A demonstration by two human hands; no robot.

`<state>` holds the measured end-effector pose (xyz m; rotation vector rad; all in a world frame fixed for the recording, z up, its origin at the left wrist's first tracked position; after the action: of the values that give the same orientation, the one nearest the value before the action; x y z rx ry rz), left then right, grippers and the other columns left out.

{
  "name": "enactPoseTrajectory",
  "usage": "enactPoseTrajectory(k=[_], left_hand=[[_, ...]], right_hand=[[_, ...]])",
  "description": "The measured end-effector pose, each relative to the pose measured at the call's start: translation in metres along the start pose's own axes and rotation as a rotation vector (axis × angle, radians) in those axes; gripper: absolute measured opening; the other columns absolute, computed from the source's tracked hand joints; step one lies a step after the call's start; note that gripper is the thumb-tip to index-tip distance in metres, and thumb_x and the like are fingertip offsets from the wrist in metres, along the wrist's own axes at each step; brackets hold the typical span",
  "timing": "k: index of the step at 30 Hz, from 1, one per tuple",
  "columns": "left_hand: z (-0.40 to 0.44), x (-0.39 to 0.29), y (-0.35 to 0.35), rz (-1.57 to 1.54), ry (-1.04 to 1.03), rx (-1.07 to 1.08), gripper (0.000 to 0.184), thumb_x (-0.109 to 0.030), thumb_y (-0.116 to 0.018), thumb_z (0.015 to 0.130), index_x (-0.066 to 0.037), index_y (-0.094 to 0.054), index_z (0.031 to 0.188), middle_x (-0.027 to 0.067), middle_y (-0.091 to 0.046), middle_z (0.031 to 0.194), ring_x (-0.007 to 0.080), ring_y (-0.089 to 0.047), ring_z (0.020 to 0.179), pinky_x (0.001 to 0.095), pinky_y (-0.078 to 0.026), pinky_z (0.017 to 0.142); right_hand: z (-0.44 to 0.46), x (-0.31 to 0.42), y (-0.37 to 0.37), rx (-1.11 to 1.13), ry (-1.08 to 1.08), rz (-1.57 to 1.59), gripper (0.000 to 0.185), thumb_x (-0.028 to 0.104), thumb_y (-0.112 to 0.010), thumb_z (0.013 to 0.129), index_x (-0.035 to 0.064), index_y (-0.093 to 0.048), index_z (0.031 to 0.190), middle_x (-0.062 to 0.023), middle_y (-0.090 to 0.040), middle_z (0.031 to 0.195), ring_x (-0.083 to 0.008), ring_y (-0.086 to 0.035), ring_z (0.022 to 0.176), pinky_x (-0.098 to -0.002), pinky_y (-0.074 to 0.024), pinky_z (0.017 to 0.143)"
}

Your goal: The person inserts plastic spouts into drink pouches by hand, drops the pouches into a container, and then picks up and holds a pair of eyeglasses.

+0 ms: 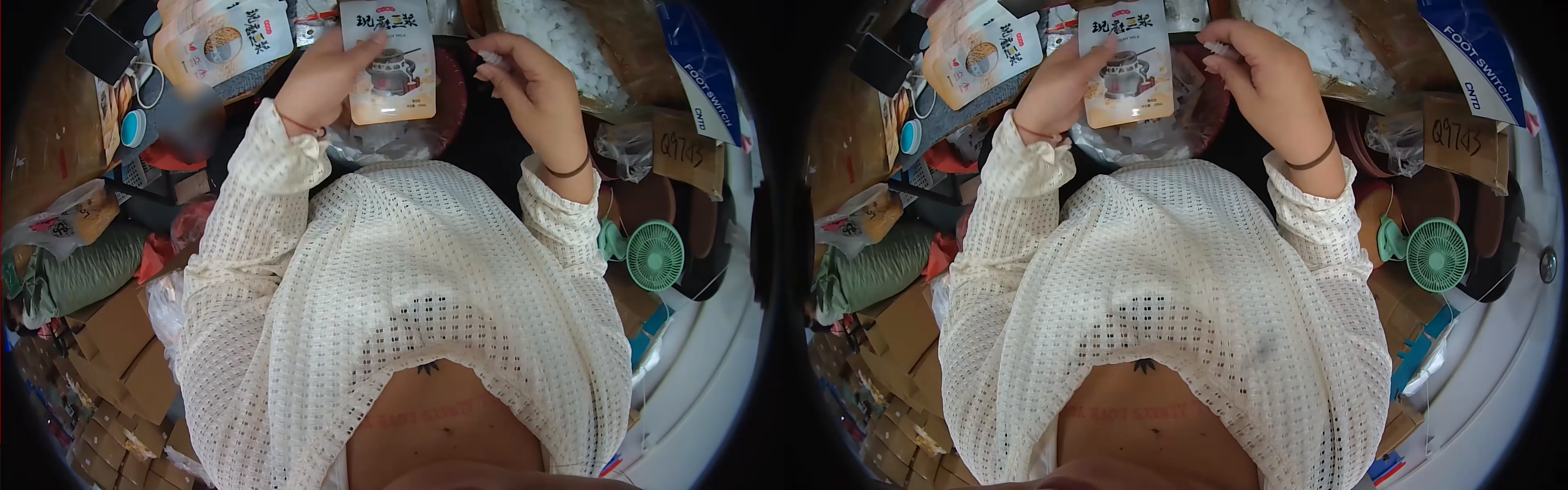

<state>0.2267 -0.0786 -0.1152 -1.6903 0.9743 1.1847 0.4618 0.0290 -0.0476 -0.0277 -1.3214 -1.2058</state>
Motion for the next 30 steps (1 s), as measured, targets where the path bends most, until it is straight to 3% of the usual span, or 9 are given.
enactPoseTrajectory(k=[2,4,8,11,13,18,19,26,30], left_hand=[[-0.008,0.000,0.025,0.533,-0.293,-0.325,0.053,-0.028,-0.069,0.096,0.003,-0.051,0.134,0.0239,-0.065,0.123,0.0333,-0.067,0.110,0.0444,-0.055,0.087],[-0.017,-0.020,0.052,1.310,-0.931,-0.753,0.063,-0.026,-0.071,0.094,0.003,-0.043,0.143,0.0244,-0.060,0.132,0.0385,-0.059,0.121,0.0454,-0.047,0.098],[-0.046,0.005,0.087,1.808,-0.786,-0.339,0.039,-0.016,-0.065,0.095,-0.003,-0.059,0.132,0.0207,-0.061,0.132,0.0348,-0.060,0.120,0.0463,-0.046,0.099],[-0.055,0.001,0.080,0.853,-0.621,-0.366,0.023,-0.005,-0.060,0.098,-0.001,-0.068,0.119,0.0101,-0.072,0.113,0.0197,-0.066,0.104,0.0327,-0.051,0.090],[-0.059,-0.002,0.069,0.387,-0.466,-0.246,0.023,-0.008,-0.064,0.100,0.003,-0.066,0.120,0.0016,-0.071,0.105,0.0055,-0.060,0.096,0.0220,-0.048,0.086],[-0.060,-0.005,0.025,0.250,-0.307,-0.070,0.022,-0.006,-0.068,0.095,0.003,-0.070,0.115,0.0050,-0.074,0.102,0.0077,-0.065,0.089,0.0228,-0.051,0.080],[-0.061,-0.005,0.018,0.227,-0.259,-0.052,0.022,-0.008,-0.068,0.096,0.003,-0.070,0.115,0.0044,-0.073,0.102,0.0073,-0.064,0.090,0.0225,-0.050,0.081],[-0.066,-0.006,-0.028,-0.066,0.036,0.207,0.029,-0.018,-0.064,0.102,0.004,-0.066,0.120,0.0070,-0.074,0.102,0.0105,-0.069,0.088,0.0244,-0.055,0.080],[-0.063,0.003,-0.046,-0.196,0.143,0.313,0.029,-0.014,-0.061,0.102,0.004,-0.064,0.124,0.0106,-0.072,0.114,0.0147,-0.070,0.095,0.0311,-0.057,0.087]], right_hand=[[0.002,-0.008,0.003,0.010,0.150,-0.107,0.018,0.006,-0.068,0.093,0.0064,-0.070,0.110,-0.0093,-0.069,0.090,-0.0220,-0.066,0.074,-0.0318,-0.0525,0.068],[0.001,-0.001,0.010,0.029,0.107,-0.170,0.020,0.008,-0.068,0.093,0.0066,-0.070,0.113,-0.0092,-0.069,0.090,-0.0235,-0.065,0.077,-0.0321,-0.0521,0.071],[0.007,0.001,0.007,-0.054,0.207,-0.240,0.019,0.007,-0.061,0.098,0.0034,-0.067,0.116,-0.0063,-0.064,0.092,-0.0157,-0.059,0.079,-0.0282,-0.0473,0.072],[0.008,0.015,-0.017,-0.047,0.124,-0.065,0.014,0.007,-0.059,0.099,0.0032,-0.066,0.110,-0.0065,-0.063,0.090,-0.0188,-0.059,0.083,-0.0312,-0.0474,0.075],[0.016,0.007,-0.031,0.027,0.368,-0.154,0.010,0.007,-0.058,0.100,0.0023,-0.065,0.107,-0.0065,-0.065,0.092,-0.0181,-0.061,0.085,-0.0313,-0.0484,0.075],[0.023,0.035,-0.030,0.109,0.162,0.060,0.019,0.009,-0.064,0.096,0.0023,-0.067,0.114,-0.0121,-0.068,0.099,-0.0256,-0.066,0.093,-0.0330,-0.0513,0.079],[0.019,0.041,-0.027,0.127,-0.207,0.256,0.029,0.010,-0.068,0.093,0.0040,-0.066,0.121,-0.0173,-0.068,0.106,-0.0345,-0.065,0.098,-0.0373,-0.0527,0.079],[0.033,0.050,-0.016,0.032,0.368,-0.300,0.014,0.007,-0.061,0.095,-0.0021,-0.064,0.105,-0.0162,-0.067,0.090,-0.0343,-0.064,0.087,-0.0387,-0.0493,0.075],[0.027,0.039,-0.001,0.150,0.134,-0.093,0.017,0.010,-0.058,0.097,-0.0020,-0.065,0.106,-0.0207,-0.066,0.096,-0.0407,-0.062,0.093,-0.0442,-0.0494,0.083]])
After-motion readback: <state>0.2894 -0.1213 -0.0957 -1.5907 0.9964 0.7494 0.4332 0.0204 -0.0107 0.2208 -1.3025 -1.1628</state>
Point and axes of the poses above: each hand's wrist, its own z-axis towards the middle knuckle, its own y-axis out of the back of the hand, x = y × z, the point moved 1 cm from there along z, towards the middle knuckle
